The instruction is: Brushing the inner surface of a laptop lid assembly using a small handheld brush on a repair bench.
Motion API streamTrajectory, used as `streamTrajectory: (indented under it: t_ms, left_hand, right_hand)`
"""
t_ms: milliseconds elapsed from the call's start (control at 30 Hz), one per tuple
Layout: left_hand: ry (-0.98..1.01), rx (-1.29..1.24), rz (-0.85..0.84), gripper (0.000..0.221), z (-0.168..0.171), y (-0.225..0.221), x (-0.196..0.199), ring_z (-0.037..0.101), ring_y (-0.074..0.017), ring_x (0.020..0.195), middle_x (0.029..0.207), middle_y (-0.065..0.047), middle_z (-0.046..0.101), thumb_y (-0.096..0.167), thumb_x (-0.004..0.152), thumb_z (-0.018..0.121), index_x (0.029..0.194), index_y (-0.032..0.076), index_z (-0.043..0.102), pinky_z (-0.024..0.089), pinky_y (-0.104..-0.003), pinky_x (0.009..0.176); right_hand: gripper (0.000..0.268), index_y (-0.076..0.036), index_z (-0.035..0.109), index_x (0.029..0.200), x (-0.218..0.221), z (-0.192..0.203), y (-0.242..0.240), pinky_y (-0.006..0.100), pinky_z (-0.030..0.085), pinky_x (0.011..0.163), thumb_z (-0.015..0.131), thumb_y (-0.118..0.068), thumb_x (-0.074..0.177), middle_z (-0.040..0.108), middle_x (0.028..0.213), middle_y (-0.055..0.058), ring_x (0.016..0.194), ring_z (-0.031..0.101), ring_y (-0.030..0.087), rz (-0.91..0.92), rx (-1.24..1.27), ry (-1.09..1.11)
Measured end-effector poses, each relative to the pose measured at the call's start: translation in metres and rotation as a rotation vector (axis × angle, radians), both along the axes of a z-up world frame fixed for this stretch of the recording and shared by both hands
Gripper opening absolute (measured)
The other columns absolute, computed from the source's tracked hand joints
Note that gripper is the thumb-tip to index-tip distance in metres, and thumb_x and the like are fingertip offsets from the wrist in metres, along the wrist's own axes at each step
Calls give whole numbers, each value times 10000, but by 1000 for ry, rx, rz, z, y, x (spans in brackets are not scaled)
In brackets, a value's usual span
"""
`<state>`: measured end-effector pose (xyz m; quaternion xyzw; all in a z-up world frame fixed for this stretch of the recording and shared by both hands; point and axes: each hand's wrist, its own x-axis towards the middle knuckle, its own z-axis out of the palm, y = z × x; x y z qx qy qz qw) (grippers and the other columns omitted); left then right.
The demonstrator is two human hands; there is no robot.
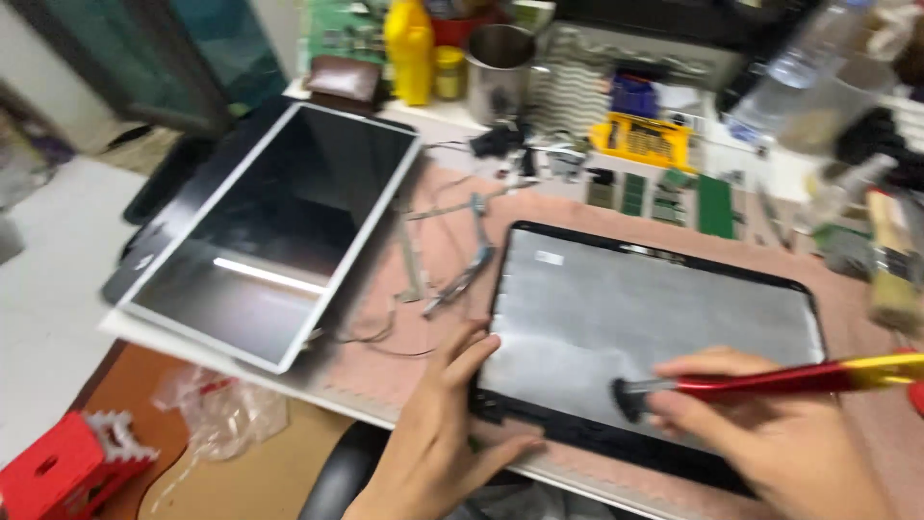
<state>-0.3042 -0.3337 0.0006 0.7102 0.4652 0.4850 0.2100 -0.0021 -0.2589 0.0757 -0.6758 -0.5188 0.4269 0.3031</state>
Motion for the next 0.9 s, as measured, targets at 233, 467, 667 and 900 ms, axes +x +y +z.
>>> streamTrajectory:
  t_ms: [233,467,667,900]
  left_hand:
    - [128,73,16,888,1,5,-15,620,-459,1539,1674,-312,517,287,1031,922,1689,71,366,547,-498,1163]
    - [59,60,33,854,-6,4,-13,709,-426,1412,1664,-271,544,335,1038,896,1674,83,385,619,-479,1065]
    - [65,78,31,813,-4,5,-12,672,-406,1471,1623,-258,568,275,1029,894,1642,49,409,624,-457,1095]
    - [98,142,44,843,-8,7,-12,658,-433,1502,1629,-283,575,249,1006,929,1649,36,427,568,-487,1221]
  right_hand:
    - [118,-136,824,1079,-96,-5,30,304,599,797,840,-234,1013,834,964,0,805,802,147,906,556,-155]
    - [144,-138,751,961,-114,2,36,310,560,709,746,-206,1088,741,890,8,737,718,154,1123,493,-162]
    - [130,-110,700,963,-114,-1,34,315,557,719,761,-135,1075,718,908,24,723,676,172,1039,537,-148]
    - [81,-90,734,1043,-116,-5,39,338,612,814,722,-150,1096,775,994,53,853,798,217,1107,650,-91]
